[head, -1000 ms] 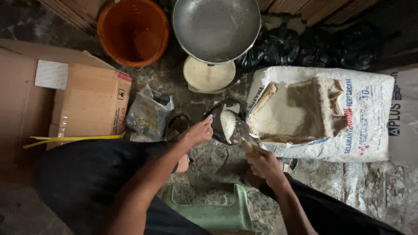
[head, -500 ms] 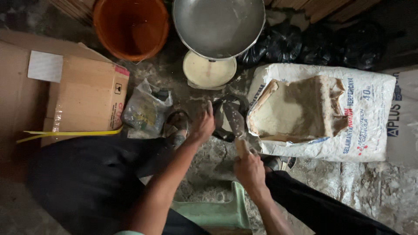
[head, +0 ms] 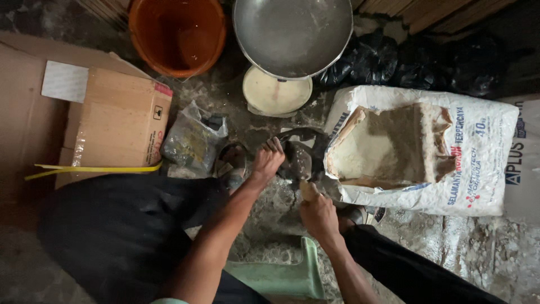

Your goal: The person scoops white powder from a large sack using a trowel and transfers it into a black bucket. The person repeatedly scoops and pours the powder, occasionally adjusting the bucket with both hands.

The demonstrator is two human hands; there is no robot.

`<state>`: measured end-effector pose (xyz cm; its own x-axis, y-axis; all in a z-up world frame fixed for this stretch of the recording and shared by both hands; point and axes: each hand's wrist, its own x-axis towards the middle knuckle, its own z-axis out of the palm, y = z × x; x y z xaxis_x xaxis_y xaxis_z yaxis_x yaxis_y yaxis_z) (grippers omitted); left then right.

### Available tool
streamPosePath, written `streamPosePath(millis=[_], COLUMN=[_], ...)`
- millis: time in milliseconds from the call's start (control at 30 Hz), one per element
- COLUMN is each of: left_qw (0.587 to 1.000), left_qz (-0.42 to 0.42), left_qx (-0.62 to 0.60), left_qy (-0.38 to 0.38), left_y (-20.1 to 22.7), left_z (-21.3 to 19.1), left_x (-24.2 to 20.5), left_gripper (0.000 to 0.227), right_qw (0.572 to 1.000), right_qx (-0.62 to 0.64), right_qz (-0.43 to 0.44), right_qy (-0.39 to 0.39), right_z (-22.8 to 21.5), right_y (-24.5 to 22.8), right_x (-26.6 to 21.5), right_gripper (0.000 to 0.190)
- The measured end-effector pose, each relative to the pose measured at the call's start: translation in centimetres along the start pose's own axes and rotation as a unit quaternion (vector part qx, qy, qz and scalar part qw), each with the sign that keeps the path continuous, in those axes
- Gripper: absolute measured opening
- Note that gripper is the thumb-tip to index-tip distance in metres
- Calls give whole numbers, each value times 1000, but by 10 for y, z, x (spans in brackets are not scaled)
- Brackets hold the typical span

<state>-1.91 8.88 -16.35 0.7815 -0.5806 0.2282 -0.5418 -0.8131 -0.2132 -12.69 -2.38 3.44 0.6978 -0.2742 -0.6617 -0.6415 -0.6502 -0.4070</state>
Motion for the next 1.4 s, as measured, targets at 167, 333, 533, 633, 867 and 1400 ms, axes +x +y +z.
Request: streamPosePath(millis=[167,333,533,633,867,1400], left_qw=[995,990,945,939,939,959], left_qz=[72,135,277,301,303,239], left_qx=[42,48,-170,-136,-159,-89], left_qy=[-50,18,-36,-93,-36,-122], left_y=[-14,-26,-23,-7,-3,-37], left_z=[-4,-41,-44,-19,8,-39], left_x=[-3,-6,-17,-32,-31,-14], left_gripper=[35,43,29,16,11,52], right_qw=[998,996,976,970,963,955], right_qx=[-28,-83,-202,-232,-268,-274], right_qz=[55,28,-30,-15,-13,-97], right_qy=[10,27,70,65,30,65], right_z=[5,2,-16,-9,-14,10], right_y=[20,19,-13,-1,2,32], right_x=[6,-1,-7,2,-10,-5], right_gripper=[53,57,61,60,64,57])
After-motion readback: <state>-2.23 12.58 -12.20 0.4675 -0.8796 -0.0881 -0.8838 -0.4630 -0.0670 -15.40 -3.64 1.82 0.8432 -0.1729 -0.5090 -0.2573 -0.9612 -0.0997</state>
